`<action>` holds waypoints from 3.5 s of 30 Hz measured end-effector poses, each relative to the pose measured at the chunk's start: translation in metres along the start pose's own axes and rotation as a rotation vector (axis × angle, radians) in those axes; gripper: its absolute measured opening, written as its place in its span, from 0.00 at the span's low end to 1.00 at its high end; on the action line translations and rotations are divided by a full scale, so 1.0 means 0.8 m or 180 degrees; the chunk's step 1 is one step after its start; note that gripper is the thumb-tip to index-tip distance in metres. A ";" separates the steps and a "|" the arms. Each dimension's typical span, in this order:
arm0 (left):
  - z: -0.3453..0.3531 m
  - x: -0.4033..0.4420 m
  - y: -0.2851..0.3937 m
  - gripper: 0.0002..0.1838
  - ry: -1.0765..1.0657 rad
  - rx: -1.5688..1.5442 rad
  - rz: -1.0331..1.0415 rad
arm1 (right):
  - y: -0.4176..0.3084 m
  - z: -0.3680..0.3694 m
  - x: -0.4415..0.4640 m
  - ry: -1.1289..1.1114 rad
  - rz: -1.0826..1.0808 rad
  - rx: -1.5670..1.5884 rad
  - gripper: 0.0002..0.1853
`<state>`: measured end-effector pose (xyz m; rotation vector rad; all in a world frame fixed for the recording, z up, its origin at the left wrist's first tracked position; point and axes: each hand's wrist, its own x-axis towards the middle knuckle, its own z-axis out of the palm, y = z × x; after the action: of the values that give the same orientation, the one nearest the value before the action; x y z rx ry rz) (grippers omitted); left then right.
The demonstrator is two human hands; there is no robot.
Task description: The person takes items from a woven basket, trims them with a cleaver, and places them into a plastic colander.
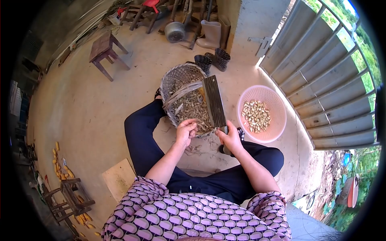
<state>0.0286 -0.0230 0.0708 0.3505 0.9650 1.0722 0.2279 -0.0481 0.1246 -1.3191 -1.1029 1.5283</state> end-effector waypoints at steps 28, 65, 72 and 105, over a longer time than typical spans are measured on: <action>-0.006 0.008 0.014 0.08 0.1179 -0.1569 -0.0312 | 0.018 0.003 0.000 -0.0669 -0.1258 -0.3505 0.20; -0.001 -0.026 0.030 0.07 -0.1016 -0.0579 -0.0665 | 0.010 -0.004 0.012 0.0003 0.0782 0.0694 0.17; 0.022 -0.034 0.032 0.09 -0.0863 0.0196 -0.0318 | 0.015 0.012 0.005 -0.0306 0.0610 0.0506 0.16; 0.030 -0.048 0.009 0.20 -0.0469 0.3373 -0.0265 | -0.005 -0.003 -0.001 0.0115 0.0529 0.1255 0.13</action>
<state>0.0383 -0.0481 0.1076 1.2179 1.3397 0.3645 0.2307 -0.0476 0.1285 -1.1784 -0.6364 1.7296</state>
